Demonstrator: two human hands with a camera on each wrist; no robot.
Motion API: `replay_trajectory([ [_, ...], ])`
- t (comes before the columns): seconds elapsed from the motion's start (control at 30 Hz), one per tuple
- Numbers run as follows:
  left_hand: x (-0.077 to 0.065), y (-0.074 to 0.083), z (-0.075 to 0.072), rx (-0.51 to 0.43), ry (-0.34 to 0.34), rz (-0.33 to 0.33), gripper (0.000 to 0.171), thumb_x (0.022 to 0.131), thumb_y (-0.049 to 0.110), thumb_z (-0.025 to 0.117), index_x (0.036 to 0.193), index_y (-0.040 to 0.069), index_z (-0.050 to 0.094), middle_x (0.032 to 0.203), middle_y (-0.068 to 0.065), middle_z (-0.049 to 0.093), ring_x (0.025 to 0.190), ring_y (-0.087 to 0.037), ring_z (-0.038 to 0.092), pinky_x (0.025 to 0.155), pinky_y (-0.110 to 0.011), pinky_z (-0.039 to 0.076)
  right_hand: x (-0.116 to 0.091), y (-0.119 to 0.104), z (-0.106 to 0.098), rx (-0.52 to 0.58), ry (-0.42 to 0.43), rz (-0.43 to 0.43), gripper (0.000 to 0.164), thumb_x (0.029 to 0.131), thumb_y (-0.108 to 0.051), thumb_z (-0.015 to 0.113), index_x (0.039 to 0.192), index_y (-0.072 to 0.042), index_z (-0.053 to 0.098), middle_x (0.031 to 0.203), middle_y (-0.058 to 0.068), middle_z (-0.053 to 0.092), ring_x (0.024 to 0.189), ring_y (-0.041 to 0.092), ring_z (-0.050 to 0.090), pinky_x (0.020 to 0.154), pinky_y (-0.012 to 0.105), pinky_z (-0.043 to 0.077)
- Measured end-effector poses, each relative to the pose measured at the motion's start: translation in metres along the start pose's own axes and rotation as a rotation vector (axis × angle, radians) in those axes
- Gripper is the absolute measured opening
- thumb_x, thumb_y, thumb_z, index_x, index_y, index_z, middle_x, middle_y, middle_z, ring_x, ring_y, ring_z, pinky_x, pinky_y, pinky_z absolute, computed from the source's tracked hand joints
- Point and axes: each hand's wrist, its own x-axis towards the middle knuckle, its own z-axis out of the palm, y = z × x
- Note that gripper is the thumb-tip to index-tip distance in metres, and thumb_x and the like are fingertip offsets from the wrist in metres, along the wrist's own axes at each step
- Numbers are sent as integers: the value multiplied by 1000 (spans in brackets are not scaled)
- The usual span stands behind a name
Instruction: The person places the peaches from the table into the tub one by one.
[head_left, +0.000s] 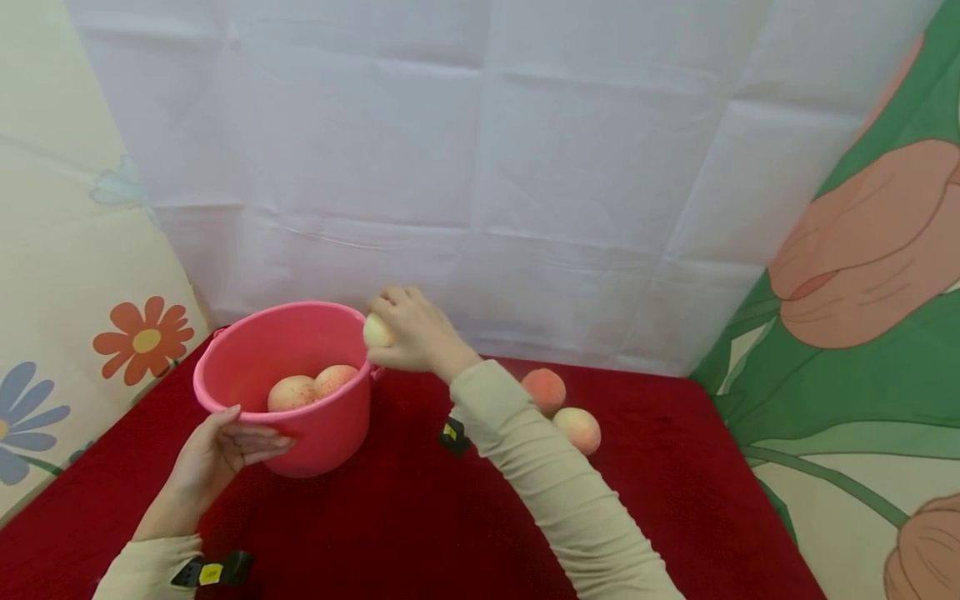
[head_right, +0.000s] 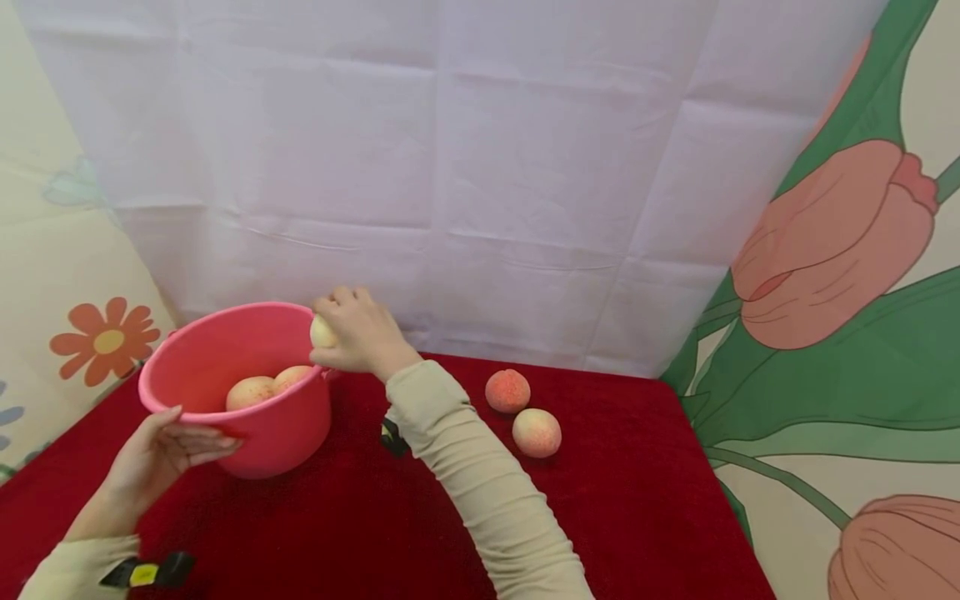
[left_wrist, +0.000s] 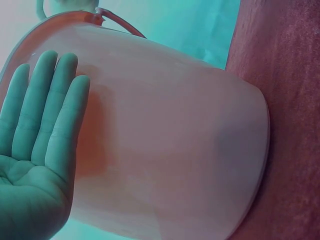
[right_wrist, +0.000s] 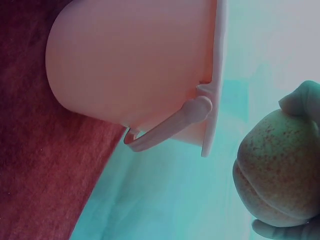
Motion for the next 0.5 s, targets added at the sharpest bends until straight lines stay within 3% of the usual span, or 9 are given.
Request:
replay_trajectory([
  [0.5,-3,0,0,18,-12,5,67,99,12,0,105,-5,65,99,-17,66,95,-26,63,82,-34,50,12,-19,12,7,2,-12,51,76,-37,66,121,-14,55,116,3,52,106,18,45,78,25,43],
])
